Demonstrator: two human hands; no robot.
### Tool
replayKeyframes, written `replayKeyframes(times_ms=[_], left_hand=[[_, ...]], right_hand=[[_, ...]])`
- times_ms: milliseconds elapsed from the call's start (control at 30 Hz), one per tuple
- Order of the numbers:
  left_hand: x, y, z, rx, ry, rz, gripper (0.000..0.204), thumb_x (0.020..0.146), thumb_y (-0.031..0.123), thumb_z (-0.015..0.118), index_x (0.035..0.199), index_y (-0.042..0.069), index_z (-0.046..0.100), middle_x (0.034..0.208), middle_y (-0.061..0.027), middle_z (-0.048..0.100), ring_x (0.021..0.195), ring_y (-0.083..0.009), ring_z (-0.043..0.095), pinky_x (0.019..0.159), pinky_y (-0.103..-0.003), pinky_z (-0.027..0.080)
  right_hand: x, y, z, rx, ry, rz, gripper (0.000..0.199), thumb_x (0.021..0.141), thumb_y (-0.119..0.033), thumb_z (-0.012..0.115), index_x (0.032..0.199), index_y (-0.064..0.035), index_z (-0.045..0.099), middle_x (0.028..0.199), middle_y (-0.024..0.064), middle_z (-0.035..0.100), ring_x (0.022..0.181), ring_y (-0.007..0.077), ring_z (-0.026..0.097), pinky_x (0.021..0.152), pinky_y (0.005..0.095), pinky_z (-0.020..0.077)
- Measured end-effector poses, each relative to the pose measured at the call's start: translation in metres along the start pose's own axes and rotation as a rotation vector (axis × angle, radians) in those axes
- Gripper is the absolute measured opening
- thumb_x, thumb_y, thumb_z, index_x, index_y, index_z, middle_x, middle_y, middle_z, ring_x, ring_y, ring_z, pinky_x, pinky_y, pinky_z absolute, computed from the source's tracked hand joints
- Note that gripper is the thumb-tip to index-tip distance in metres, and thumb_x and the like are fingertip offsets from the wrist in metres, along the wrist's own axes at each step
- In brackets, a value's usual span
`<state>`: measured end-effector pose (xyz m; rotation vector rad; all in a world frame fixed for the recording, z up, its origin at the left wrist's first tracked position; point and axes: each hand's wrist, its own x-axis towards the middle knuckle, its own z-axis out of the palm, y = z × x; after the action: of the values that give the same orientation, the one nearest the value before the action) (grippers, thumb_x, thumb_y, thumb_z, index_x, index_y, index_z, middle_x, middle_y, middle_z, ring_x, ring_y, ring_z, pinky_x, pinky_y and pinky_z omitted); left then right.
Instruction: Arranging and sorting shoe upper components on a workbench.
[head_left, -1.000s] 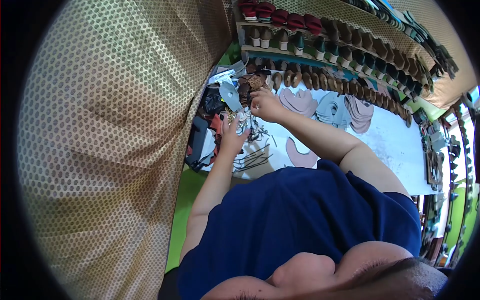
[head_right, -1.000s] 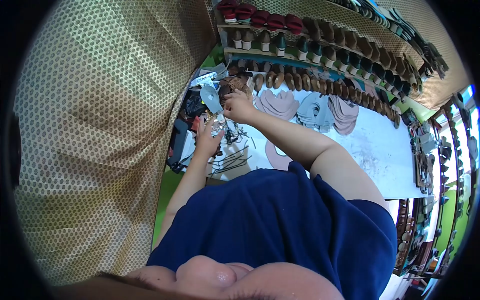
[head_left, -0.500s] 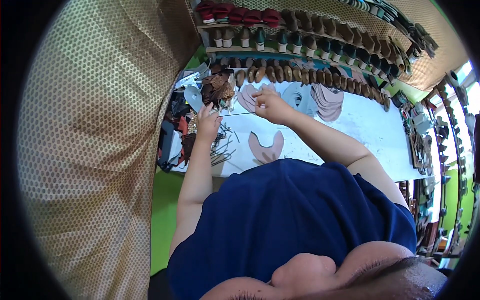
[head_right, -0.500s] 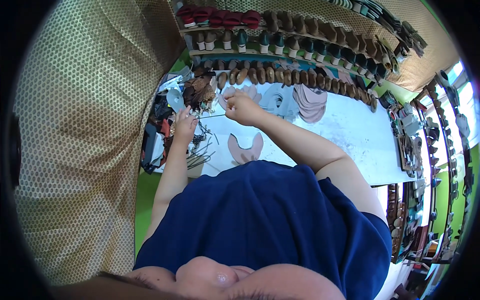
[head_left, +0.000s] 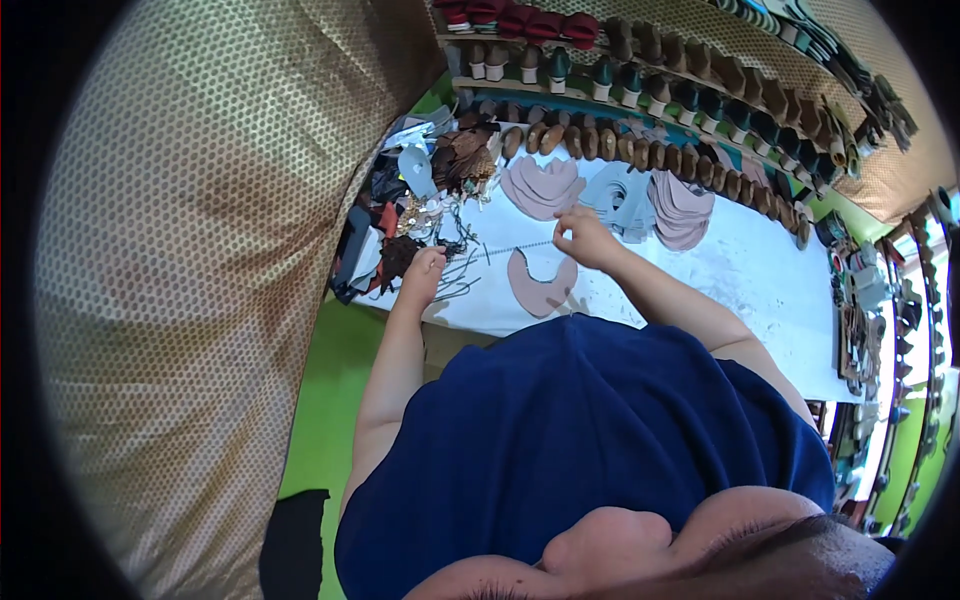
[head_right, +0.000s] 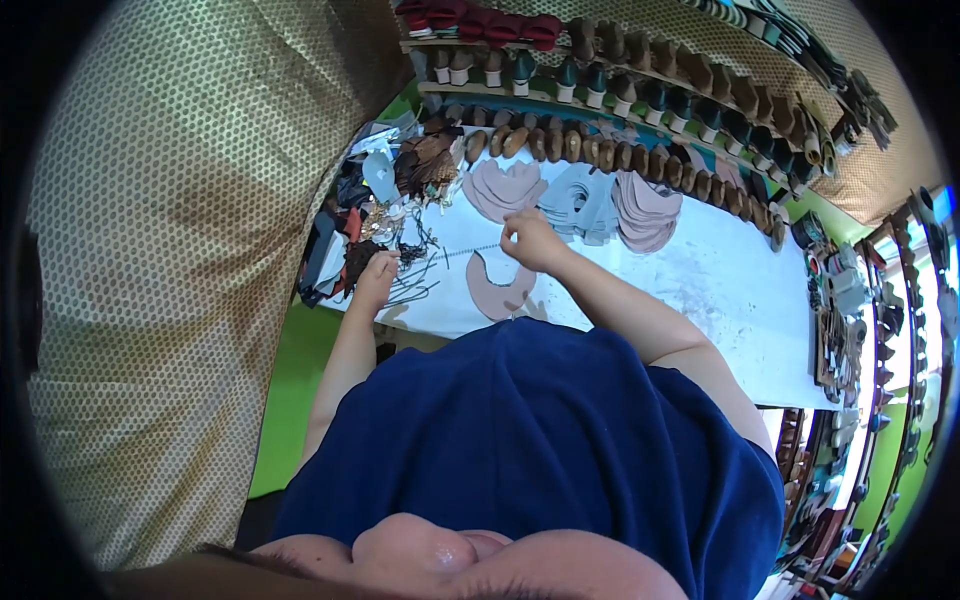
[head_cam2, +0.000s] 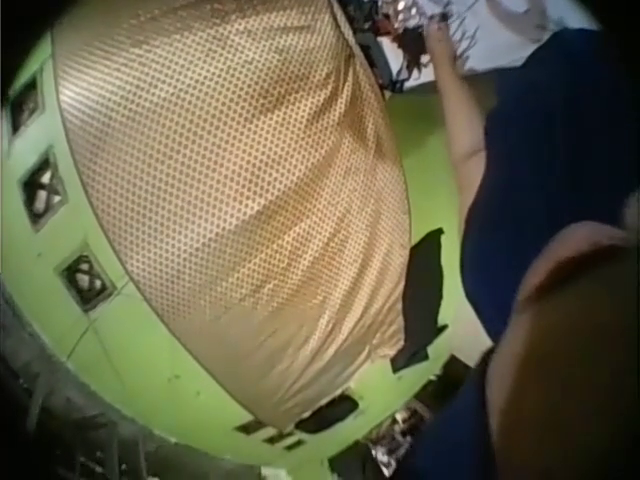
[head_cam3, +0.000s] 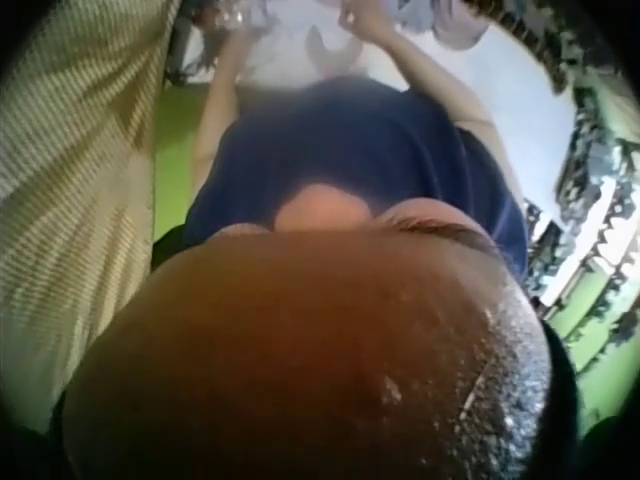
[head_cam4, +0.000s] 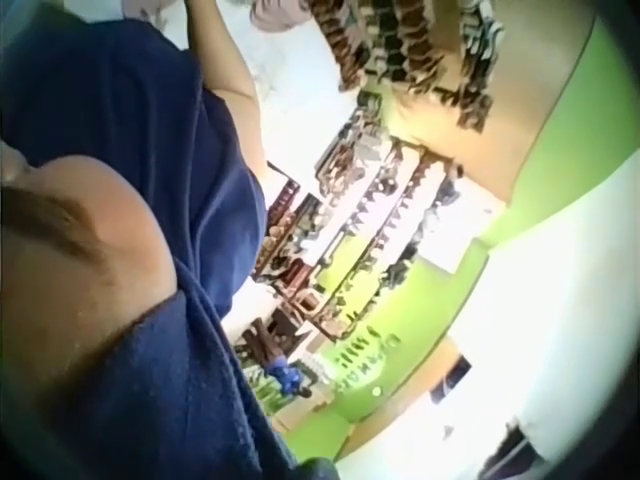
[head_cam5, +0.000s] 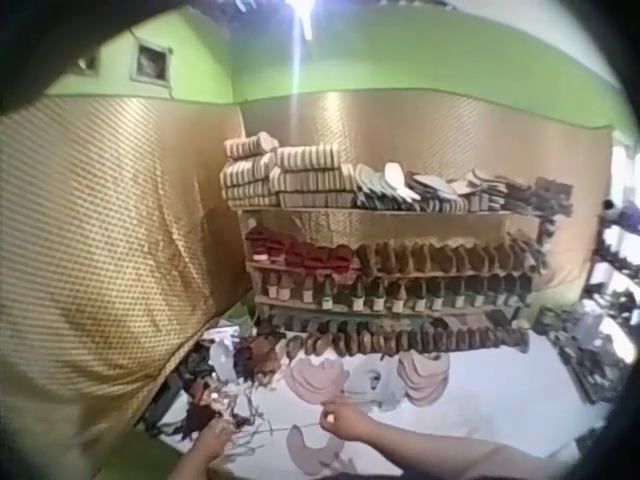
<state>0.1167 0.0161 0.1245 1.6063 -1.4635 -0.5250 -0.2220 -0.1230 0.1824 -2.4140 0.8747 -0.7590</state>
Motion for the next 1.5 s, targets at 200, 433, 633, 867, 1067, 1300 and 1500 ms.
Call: replayKeyframes(times_ms=[200, 433, 633, 867, 1067, 1300, 1500], left_hand=[[-0.020, -0.026, -0.025, 0.209, 0.035, -0.145, 0.020, 0.085, 0.024, 0.071, 0.086, 0.004, 0.068, 0.126, -0.0177, 0.062, 0.117, -0.0336, 0.057, 0.099, -0.039, 0.044], [-0.043, -0.105, -0.039, 0.566, -0.142, -0.174, 0.023, 0.075, 0.028, 0.078, 0.093, 0.013, 0.075, 0.137, -0.0272, 0.052, 0.124, -0.0430, 0.051, 0.104, -0.044, 0.041], [-0.034, -0.124, -0.085, 0.703, -0.263, -0.176, 0.044, 0.077, 0.032, 0.076, 0.117, 0.014, 0.071, 0.147, -0.0305, 0.039, 0.133, -0.0459, 0.041, 0.110, -0.044, 0.037], [-0.038, -0.162, -0.158, 0.588, -0.097, -0.134, 0.042, 0.080, 0.028, 0.074, 0.120, 0.014, 0.070, 0.149, -0.0285, 0.038, 0.133, -0.0451, 0.042, 0.110, -0.045, 0.036], [-0.025, -0.167, -0.183, 0.259, -0.198, -0.124, 0.034, 0.085, 0.025, 0.071, 0.115, 0.011, 0.071, 0.139, -0.0208, 0.053, 0.124, -0.0361, 0.054, 0.102, -0.041, 0.044], [0.022, -0.130, -0.184, 0.149, -0.192, -0.023, 0.027, 0.087, 0.023, 0.069, 0.111, 0.009, 0.071, 0.134, -0.0157, 0.058, 0.121, -0.0312, 0.056, 0.102, -0.038, 0.044], [0.054, -0.076, -0.158, 0.087, -0.187, 0.055, 0.027, 0.087, 0.020, 0.068, 0.112, 0.010, 0.071, 0.132, -0.0144, 0.058, 0.123, -0.0294, 0.054, 0.105, -0.037, 0.041]], right_hand=[[-0.008, 0.011, 0.062, -0.047, -0.139, 0.012, 0.010, 0.079, -0.019, 0.066, 0.082, -0.0095, 0.068, 0.123, 0.0160, 0.064, 0.126, 0.0413, 0.047, 0.110, 0.0479, 0.0352], [0.011, 0.024, 0.158, -0.121, -0.420, 0.063, 0.009, 0.077, -0.022, 0.070, 0.082, -0.0143, 0.070, 0.122, 0.0111, 0.064, 0.130, 0.0353, 0.046, 0.116, 0.0478, 0.0287], [0.037, -0.002, 0.210, -0.499, -0.530, 0.150, 0.018, 0.081, -0.020, 0.063, 0.093, -0.0115, 0.072, 0.121, 0.0082, 0.063, 0.127, 0.0286, 0.048, 0.101, 0.0483, 0.0382], [0.096, -0.057, 0.245, -0.390, -0.331, 0.118, 0.025, 0.080, -0.021, 0.064, 0.103, -0.0179, 0.073, 0.127, 0.0056, 0.059, 0.131, 0.0282, 0.043, 0.100, 0.0507, 0.0344], [0.117, -0.061, 0.287, -0.446, -0.230, 0.028, 0.015, 0.075, -0.024, 0.070, 0.087, -0.0203, 0.076, 0.136, 0.0031, 0.055, 0.139, 0.0312, 0.036, 0.108, 0.0559, 0.0281], [0.179, -0.047, 0.238, 0.018, -0.100, 0.264, 0.023, 0.073, -0.029, 0.077, 0.077, -0.0074, 0.072, 0.105, 0.0127, 0.070, 0.101, 0.0305, 0.063, 0.089, 0.0409, 0.0486], [0.208, -0.088, 0.181, 0.355, 0.089, 0.394, 0.021, 0.079, -0.023, 0.075, 0.083, -0.0029, 0.071, 0.080, 0.0080, 0.067, 0.072, 0.0182, 0.061, 0.069, 0.0349, 0.0481]])
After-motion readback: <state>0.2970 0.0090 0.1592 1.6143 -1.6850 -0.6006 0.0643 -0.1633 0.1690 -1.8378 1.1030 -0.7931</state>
